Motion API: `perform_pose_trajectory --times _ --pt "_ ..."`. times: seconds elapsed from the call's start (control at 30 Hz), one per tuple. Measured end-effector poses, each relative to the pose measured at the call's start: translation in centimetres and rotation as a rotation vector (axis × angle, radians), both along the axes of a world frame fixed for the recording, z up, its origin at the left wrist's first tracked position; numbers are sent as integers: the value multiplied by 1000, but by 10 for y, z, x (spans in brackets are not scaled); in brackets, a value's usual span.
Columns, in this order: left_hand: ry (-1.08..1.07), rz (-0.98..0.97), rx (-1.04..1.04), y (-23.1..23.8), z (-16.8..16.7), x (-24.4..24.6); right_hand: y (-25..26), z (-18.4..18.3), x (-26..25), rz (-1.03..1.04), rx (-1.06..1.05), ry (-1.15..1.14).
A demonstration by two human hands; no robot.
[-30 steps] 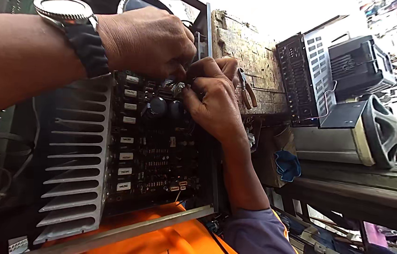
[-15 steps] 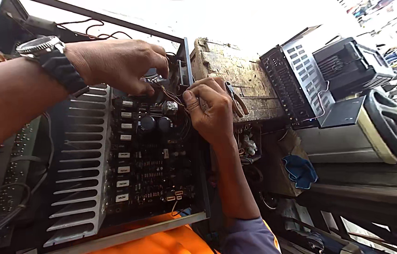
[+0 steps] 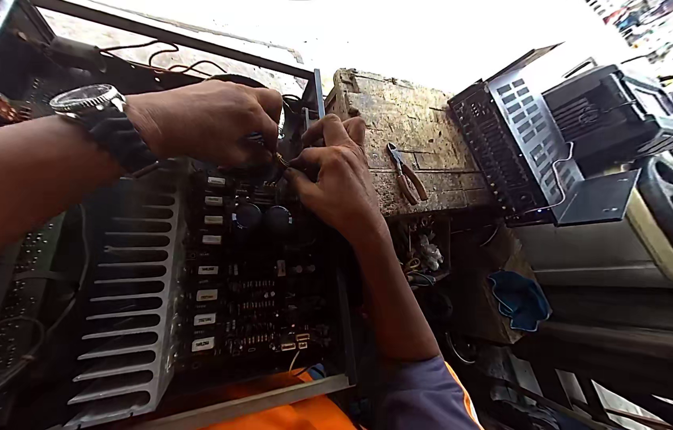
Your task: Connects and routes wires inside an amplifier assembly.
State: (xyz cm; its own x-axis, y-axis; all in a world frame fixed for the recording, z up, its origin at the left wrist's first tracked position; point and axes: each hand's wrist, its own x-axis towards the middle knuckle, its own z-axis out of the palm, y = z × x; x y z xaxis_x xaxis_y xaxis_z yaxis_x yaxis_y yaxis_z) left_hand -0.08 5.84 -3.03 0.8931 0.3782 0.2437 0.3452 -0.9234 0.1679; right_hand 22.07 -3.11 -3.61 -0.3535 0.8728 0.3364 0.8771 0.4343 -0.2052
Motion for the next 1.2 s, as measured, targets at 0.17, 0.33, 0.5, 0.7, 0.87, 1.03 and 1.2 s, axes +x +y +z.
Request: perform_pose_trajectory --times 0.17,0.33,0.5,0.7,0.87,1.03,1.2 --pt "-19 9 -15 -4 4 -1 2 1 8 66 -49 33" --pt "-60 67 -52 1 16 -14 15 13 46 202 -93 337" --pt "-24 47 4 -2 12 -9 16 11 43 232 -13 232" --pt "-8 -61 148 -7 4 1 14 6 32 216 -88 63" --pt "40 -61 212 -16 7 4 14 3 35 190 -132 69" --pt "53 -36 199 -15 0 6 17 8 37 243 -216 161" --pt "-24 -73 82 -2 -6 1 14 5 48 299 -182 353"
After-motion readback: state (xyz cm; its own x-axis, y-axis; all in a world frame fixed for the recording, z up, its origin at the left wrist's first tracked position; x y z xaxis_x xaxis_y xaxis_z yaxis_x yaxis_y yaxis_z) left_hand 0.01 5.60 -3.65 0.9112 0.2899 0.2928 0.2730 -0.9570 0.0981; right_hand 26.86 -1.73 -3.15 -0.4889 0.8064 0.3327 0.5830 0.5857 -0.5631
